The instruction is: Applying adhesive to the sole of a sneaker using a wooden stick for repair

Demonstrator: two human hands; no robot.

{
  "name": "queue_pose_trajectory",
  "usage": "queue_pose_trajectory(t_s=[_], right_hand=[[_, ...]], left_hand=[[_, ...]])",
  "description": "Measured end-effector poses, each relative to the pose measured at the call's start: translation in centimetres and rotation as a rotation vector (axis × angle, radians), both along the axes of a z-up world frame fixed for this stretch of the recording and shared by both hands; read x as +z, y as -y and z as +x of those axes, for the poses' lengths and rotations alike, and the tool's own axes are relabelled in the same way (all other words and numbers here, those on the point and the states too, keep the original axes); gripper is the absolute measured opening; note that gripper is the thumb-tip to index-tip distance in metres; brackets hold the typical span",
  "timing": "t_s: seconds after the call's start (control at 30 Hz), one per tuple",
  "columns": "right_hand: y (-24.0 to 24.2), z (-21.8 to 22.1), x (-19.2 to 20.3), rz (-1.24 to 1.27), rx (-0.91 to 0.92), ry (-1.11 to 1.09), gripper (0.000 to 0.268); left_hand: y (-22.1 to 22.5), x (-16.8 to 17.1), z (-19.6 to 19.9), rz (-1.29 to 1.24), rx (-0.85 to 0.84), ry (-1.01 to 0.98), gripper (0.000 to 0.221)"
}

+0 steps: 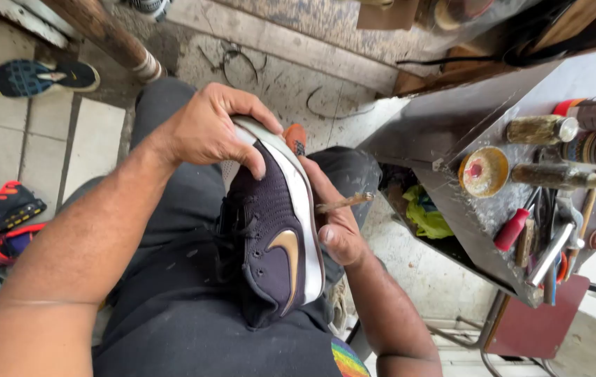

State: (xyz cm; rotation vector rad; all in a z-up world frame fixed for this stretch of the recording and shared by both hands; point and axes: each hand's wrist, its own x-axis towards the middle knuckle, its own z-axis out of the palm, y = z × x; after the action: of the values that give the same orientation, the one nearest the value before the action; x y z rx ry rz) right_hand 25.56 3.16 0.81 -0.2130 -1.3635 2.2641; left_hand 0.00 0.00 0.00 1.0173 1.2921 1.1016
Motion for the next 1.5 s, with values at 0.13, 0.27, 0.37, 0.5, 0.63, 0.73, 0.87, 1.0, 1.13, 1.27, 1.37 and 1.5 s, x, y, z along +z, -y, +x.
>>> queue_pose_trajectory(t_s=[0.13,0.27,0.37,0.5,0.63,0.73,0.87,1.0,1.13,1.27,1.37,1.5], right_hand=[[-2.4,1.8,-0.8,0.398,-0.018,0.224,0.115],[-2.8,2.0,-0.3,0.542,-0.002,0.178,0.114],[-2.9,2.5,-0.3,0.628,-0.005,0.199,0.114],[-3.5,2.2,2.0,0.812,-0.022,0.244,0.111],[-3.5,1.4,4.3,0.875,-0.031,0.231,0.101],[-4.0,1.2,4.7,0.975,-0.044,0.239,0.102],[-5.2,0.8,2.3,0.488,-0.046,0.163,0.053],[-5.6,0.0,-2.0,-0.016,-0.112,0.248,0.018],[-5.8,-0.3,-1.4,-0.055,-0.085,0.329,0.021],[-5.8,-0.4,-0.3,0.095,-0.060,0.379,0.021],[-5.4,-0.2,-0.5,0.104,-0.075,0.355,0.021],[-4.3,0.4,-0.9,-0.011,-0.066,0.259,0.023]], left_hand=[[0.2,-0.3,0.6,-0.004,0.026,0.019,0.062],[0.4,0.5,1.0,0.006,0.034,0.021,0.062],[0.6,0.6,1.2,0.039,0.035,0.033,0.061],[0.7,1.0,1.5,0.097,0.021,0.054,0.057],[0.8,1.0,1.8,0.122,0.016,0.076,0.057],[0.8,0.6,1.9,0.162,0.015,0.078,0.055],[0.3,1.1,2.2,0.234,-0.024,0.103,0.051],[-0.4,2.2,2.9,0.240,-0.054,0.093,0.050],[-0.4,2.4,2.9,0.233,-0.057,0.073,0.051],[-0.4,2.6,3.1,0.258,-0.043,0.088,0.048],[-0.3,2.6,3.0,0.256,-0.033,0.089,0.049],[-0.1,2.8,2.5,0.287,-0.048,0.114,0.048]])
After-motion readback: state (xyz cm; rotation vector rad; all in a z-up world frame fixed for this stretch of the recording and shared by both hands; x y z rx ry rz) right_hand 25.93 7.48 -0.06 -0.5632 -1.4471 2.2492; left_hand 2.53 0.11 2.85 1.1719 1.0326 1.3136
